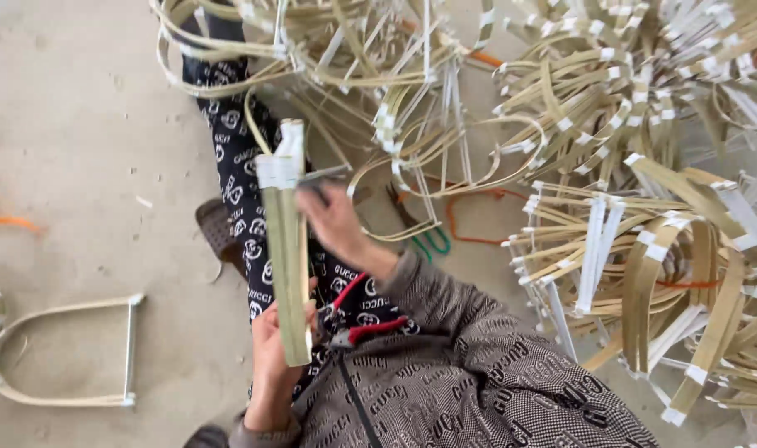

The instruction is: Assemble and secure curved furniture frames using pliers and binding material.

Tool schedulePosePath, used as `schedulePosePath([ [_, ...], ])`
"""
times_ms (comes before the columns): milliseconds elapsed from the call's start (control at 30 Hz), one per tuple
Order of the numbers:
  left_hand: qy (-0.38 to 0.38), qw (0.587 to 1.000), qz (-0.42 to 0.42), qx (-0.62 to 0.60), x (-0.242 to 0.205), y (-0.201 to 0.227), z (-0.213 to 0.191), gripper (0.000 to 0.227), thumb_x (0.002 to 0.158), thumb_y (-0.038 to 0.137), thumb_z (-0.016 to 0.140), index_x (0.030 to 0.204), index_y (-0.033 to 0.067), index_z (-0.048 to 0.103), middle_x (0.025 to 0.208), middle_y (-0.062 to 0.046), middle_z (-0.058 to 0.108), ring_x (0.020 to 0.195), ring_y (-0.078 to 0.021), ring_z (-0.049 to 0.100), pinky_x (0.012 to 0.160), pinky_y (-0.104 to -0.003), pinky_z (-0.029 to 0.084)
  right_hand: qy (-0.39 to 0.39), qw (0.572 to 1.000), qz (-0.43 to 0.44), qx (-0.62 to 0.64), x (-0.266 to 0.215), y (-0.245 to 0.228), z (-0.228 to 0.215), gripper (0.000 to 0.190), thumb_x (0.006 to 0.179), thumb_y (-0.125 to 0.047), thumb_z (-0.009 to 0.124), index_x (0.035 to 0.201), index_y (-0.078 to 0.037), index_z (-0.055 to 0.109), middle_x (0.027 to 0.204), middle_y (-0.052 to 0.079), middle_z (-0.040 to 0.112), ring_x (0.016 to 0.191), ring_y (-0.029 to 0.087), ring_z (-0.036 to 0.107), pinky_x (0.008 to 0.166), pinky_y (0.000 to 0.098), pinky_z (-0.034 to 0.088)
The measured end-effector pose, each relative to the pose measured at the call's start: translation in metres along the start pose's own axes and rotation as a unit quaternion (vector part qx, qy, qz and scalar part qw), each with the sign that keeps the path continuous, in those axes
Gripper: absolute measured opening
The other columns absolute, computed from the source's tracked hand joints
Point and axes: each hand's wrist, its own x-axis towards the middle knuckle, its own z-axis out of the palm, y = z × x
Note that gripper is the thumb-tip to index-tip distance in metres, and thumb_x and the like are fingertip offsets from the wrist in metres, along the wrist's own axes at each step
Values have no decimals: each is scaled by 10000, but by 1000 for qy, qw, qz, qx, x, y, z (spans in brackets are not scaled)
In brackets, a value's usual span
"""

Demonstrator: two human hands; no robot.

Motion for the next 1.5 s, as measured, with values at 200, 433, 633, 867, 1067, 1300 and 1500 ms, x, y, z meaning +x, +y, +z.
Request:
schedulePosePath([
  [200,46,996,51,53,9,-15,-37,351,954,54,720,1152,-189,561,754,-33,635,563,-72,524,472,-216,362,-119,992,45,6,-46,-50,19,259,1052,-206,612,1152,21,689,866,-37,632,775,30,535,656,233,459],
  [433,22,993,-14,119,-1,5,-7,524,835,85,721,1339,-43,654,690,-37,635,517,-80,532,440,-221,364,24,997,-58,-42,39,-48,-12,259,1071,-253,625,1064,-12,720,785,-22,641,688,31,511,568,229,412],
  [633,90,989,25,114,35,-10,-73,479,834,76,725,1297,-16,640,728,-70,669,524,-121,589,442,-259,425,-233,970,14,-68,-45,-47,11,379,1025,-287,672,1295,-21,675,1135,96,753,1027,154,719,941,341,596],
  [867,61,979,33,190,3,9,-11,390,885,71,683,1256,-48,680,766,-86,709,585,-116,617,515,-241,459,-114,991,-52,-43,-5,-36,-4,335,1047,-222,654,1294,5,656,1043,79,702,856,107,619,734,280,523],
  [1067,11,994,-14,112,2,-2,2,497,868,45,682,1351,-57,623,704,-99,661,530,-146,599,485,-269,458,-9,996,-85,-40,46,-49,-26,237,1076,-191,608,1164,12,692,770,9,655,565,10,491,493,200,398],
  [1300,93,979,-156,-88,14,56,24,463,978,388,401,1181,-7,534,898,-106,682,778,-185,660,685,-355,554,-80,995,-40,-48,21,-43,-12,331,1041,-184,607,1298,23,640,971,46,737,807,62,663,685,215,549],
  [1500,-64,950,254,-168,-11,106,-11,358,1259,403,454,1243,68,581,790,32,435,642,-61,375,594,-227,329,-146,983,71,90,28,0,-48,315,1040,-248,641,1271,-35,656,1038,67,758,874,150,750,763,311,652],
])
